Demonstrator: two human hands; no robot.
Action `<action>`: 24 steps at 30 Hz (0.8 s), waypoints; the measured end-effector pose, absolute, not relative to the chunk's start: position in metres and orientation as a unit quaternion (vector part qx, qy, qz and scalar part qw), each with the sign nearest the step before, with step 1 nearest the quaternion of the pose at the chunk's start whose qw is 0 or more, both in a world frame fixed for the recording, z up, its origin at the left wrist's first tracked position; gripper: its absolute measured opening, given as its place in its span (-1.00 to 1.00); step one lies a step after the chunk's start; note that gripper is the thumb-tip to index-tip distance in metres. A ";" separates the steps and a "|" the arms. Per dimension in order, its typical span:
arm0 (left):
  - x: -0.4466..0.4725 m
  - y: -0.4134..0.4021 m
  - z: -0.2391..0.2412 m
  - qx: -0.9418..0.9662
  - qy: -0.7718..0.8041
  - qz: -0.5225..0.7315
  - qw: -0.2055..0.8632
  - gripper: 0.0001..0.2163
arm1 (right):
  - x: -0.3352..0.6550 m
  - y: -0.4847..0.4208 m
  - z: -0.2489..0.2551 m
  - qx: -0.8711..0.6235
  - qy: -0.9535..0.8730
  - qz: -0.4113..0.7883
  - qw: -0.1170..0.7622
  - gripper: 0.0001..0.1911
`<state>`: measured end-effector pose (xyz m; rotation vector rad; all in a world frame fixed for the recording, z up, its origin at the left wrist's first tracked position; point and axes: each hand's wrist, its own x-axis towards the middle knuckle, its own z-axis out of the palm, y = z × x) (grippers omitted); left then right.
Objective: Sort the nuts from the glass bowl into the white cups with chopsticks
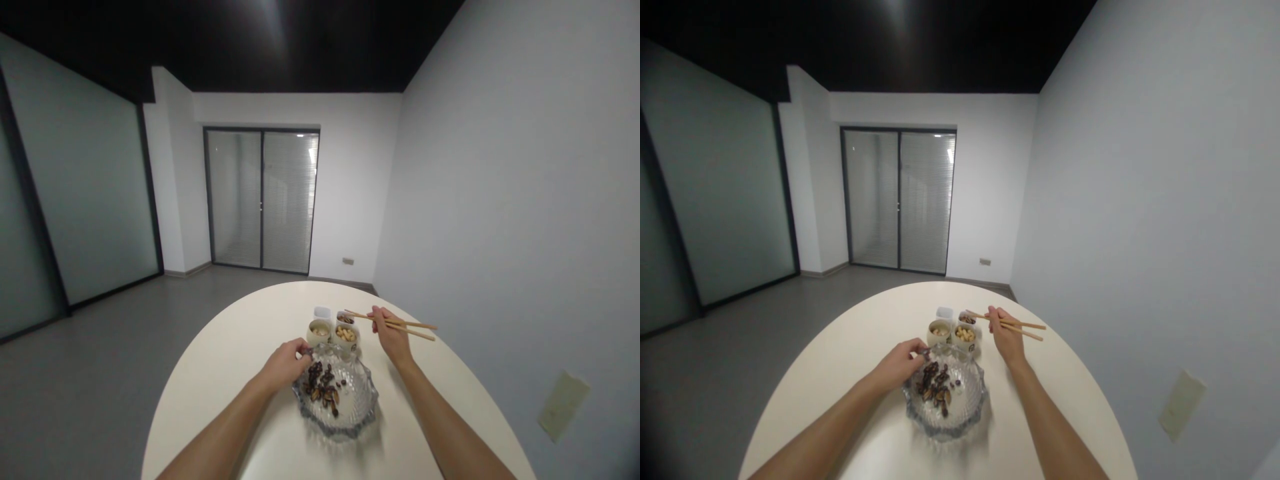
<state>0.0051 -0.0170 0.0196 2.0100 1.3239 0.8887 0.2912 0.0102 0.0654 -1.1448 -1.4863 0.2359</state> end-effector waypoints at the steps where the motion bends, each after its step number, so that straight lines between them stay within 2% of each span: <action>1: 0.005 -0.017 0.019 0.751 0.494 0.332 0.284 -0.77 | 0.289 0.004 0.068 -0.485 -0.633 0.112 0.593 -0.40; 6: 0.006 -0.014 0.014 0.751 0.491 0.335 0.287 -0.78 | 0.274 -0.031 0.071 -0.428 -0.676 0.221 0.558 -0.31; 10: 0.006 -0.013 0.011 0.754 0.485 0.339 0.285 -0.78 | 0.267 -0.051 0.066 -0.412 -0.729 0.304 0.454 -0.29; 24: 0.005 -0.013 0.011 0.756 0.481 0.344 0.282 -0.79 | 0.263 -0.054 0.059 -0.403 -0.770 0.325 0.373 -0.39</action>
